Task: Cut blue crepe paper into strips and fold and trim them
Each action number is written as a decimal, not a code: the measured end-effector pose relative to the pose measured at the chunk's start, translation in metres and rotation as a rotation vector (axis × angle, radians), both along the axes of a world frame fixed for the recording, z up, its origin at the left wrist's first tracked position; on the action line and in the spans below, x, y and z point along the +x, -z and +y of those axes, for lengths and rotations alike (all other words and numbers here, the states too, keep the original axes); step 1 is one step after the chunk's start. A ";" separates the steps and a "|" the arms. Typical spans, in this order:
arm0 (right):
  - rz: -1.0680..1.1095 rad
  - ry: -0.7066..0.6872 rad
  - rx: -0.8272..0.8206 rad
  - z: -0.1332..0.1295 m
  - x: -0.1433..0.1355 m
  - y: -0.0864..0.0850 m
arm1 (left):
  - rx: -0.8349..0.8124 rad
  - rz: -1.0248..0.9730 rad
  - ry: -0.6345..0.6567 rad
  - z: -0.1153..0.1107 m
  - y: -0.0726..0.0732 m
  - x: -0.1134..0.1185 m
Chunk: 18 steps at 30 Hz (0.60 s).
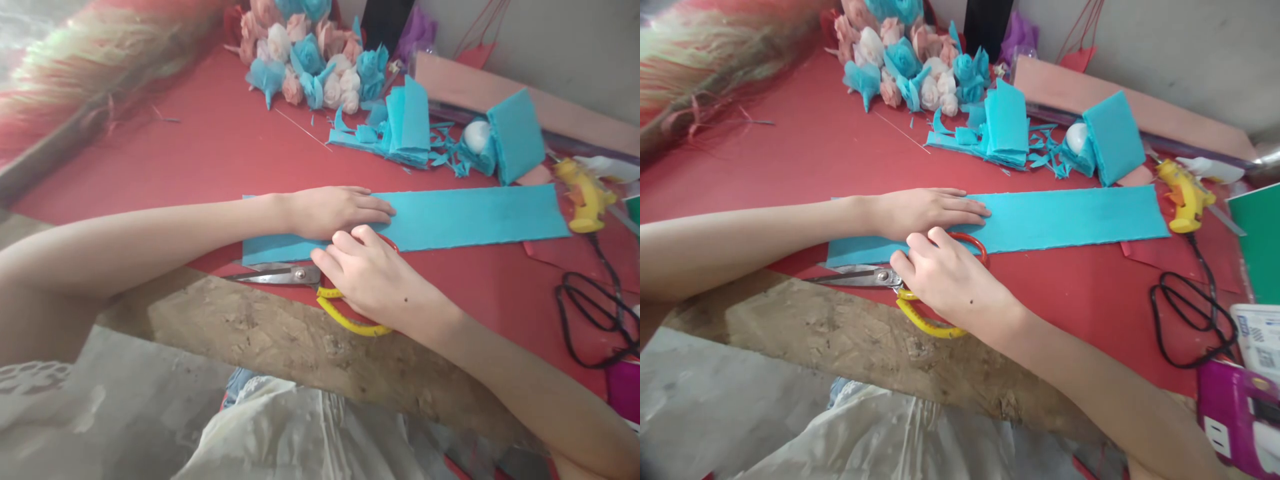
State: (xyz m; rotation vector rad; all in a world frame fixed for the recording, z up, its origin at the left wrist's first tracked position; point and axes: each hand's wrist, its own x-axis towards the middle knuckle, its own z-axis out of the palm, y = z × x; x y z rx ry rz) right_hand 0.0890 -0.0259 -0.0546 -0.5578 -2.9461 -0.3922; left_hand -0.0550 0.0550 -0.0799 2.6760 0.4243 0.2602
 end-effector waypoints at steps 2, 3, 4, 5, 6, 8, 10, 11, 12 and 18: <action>0.028 -0.041 0.023 0.000 -0.001 -0.002 | 0.005 -0.024 0.001 0.000 0.001 0.000; 0.036 -0.065 0.033 0.000 -0.001 -0.003 | 0.011 -0.036 0.000 0.000 0.001 0.000; 0.035 -0.089 0.036 -0.001 0.000 -0.004 | 0.017 -0.048 -0.002 0.000 0.002 0.000; 0.028 -0.106 0.034 -0.002 0.001 -0.005 | 0.023 -0.057 -0.003 0.001 0.003 0.000; 0.022 -0.114 0.028 -0.003 0.003 -0.006 | 0.030 -0.064 -0.006 0.001 0.004 0.000; 0.012 -0.110 0.004 -0.007 0.009 -0.009 | 0.046 -0.073 -0.003 0.001 0.005 -0.001; 0.009 -0.090 -0.033 -0.009 0.020 -0.012 | 0.062 -0.078 0.006 0.002 0.006 -0.002; 0.014 -0.077 -0.054 -0.010 0.027 -0.014 | 0.069 -0.078 0.009 0.002 0.007 -0.002; 0.029 -0.057 -0.076 -0.010 0.034 -0.016 | 0.074 -0.076 0.010 0.002 0.007 -0.003; 0.201 0.208 -0.070 0.001 0.089 -0.029 | 0.112 -0.079 0.032 0.000 0.008 -0.006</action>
